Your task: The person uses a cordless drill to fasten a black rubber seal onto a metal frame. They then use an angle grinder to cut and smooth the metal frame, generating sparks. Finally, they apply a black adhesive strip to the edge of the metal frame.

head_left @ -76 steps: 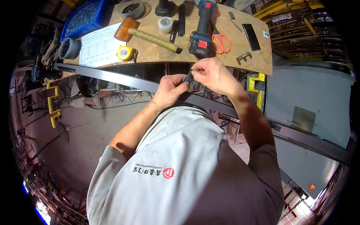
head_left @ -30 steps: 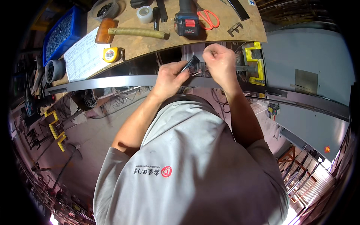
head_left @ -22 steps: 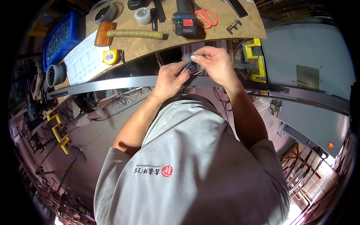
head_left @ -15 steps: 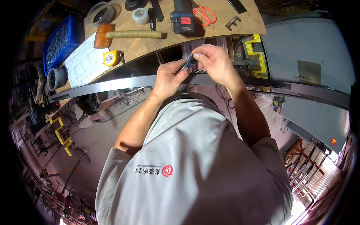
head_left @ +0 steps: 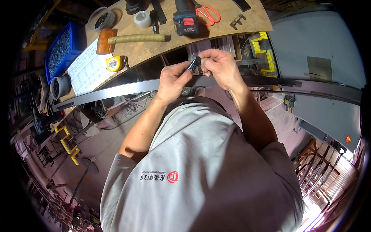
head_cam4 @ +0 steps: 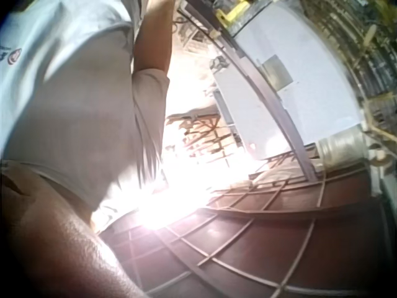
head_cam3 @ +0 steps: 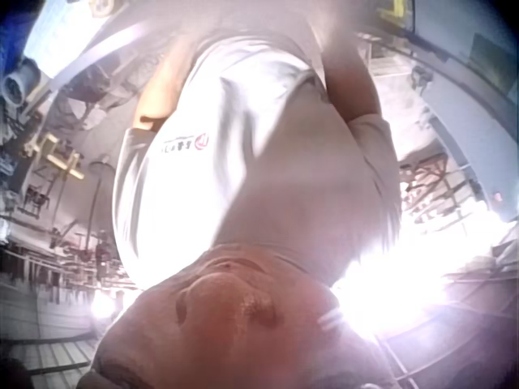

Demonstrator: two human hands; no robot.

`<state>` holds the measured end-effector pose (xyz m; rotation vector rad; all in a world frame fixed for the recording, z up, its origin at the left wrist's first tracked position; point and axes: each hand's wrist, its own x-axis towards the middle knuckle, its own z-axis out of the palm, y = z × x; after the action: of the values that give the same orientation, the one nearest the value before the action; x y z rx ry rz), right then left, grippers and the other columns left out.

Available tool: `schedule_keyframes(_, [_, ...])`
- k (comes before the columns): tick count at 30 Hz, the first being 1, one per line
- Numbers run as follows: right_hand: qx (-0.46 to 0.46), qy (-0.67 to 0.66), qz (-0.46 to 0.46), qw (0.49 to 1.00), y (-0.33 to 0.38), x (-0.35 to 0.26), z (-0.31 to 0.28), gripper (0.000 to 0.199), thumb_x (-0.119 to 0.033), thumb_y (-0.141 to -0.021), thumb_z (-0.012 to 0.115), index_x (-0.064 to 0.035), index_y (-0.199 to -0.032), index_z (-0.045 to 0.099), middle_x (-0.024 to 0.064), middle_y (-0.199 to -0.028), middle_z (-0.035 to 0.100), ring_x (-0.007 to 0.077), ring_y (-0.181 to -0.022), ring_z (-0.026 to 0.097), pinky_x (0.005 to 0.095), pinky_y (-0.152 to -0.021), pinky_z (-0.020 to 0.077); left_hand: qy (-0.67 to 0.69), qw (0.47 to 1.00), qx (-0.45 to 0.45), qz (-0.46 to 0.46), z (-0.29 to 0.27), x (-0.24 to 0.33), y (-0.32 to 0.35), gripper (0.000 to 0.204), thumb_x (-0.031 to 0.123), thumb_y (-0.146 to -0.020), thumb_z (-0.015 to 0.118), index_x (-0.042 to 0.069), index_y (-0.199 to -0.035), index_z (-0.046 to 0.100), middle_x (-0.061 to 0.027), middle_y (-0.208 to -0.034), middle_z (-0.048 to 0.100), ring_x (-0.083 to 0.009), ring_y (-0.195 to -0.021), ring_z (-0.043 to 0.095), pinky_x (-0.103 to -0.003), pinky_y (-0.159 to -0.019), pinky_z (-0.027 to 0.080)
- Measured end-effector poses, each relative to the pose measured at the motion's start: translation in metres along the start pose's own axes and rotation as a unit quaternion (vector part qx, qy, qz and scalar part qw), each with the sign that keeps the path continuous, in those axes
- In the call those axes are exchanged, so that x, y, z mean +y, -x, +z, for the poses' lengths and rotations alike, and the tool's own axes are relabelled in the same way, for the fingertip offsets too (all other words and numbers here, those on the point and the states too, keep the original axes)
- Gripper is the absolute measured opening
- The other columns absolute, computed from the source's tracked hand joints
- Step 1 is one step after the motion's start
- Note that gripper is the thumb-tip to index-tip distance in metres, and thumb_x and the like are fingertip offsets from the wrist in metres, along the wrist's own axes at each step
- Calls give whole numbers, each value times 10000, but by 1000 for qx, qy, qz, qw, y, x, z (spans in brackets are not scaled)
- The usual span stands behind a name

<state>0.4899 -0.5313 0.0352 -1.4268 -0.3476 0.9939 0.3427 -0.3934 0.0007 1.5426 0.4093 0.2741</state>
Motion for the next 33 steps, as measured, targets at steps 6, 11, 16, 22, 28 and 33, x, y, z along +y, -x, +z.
schedule_keyframes(6, [72, 89, 9, 993, -2, -4, 12, 130, -3, -933, 619, 47, -991, 724, 30, -745, 661, 78, -616, 571, 235, -559, 443, -51, 996, 10, 67, 0, -3, -2, 188, 90, -918, 669, -28, -1052, 730, -99, -723, 597, -172, -649, 589, -323, -635, 487])
schedule_keyframes(11, [93, 146, -27, 985, -6, 6, 10, 157, -59, -927, 640, 55, -946, 746, 32, -705, 668, 79, -595, 580, 255, -548, 458, -80, 994, 6, 79, 0, -2, -2, 185, 87, -910, 669, -29, -1044, 721, -113, -723, 587, -210, -644, 589, -339, -637, 487])
schedule_keyframes(16, [106, 6, 58, 993, 3, -5, 16, 163, -20, -943, 598, 47, -1025, 722, 43, -733, 663, 73, -586, 556, 231, -531, 434, -86, 993, 12, 75, 0, 1, -3, 193, 87, -911, 668, -32, -1054, 722, -116, -728, 598, -218, -647, 600, -346, -641, 493])
schedule_keyframes(22, [86, 38, 36, 995, 1, -3, 12, 152, -3, -952, 589, 38, -1031, 713, 42, -752, 663, 61, -586, 549, 217, -522, 422, -97, 992, 5, 83, 1, 2, -3, 224, 88, -910, 675, -30, -1092, 734, -123, -741, 623, -222, -664, 627, -344, -661, 510])
schedule_keyframes(28, [86, 46, 44, 994, 3, 1, 7, 203, -22, -934, 607, 62, -1075, 727, 71, -777, 694, 92, -588, 594, 253, -538, 476, -80, 994, 2, 79, 0, -3, -3, 252, 95, -920, 679, -32, -1130, 738, -110, -753, 638, -187, -666, 621, -324, -655, 507])
schedule_keyframes(33, [60, -79, 69, 993, 5, 0, 2, 206, 10, -943, 572, 53, -1074, 724, 61, -781, 689, 90, -588, 601, 246, -536, 473, -3, 999, -29, -21, -4, -7, -4, 255, 113, -959, 669, -25, -1160, 741, -71, -752, 614, -75, -692, 556, -282, -646, 487])
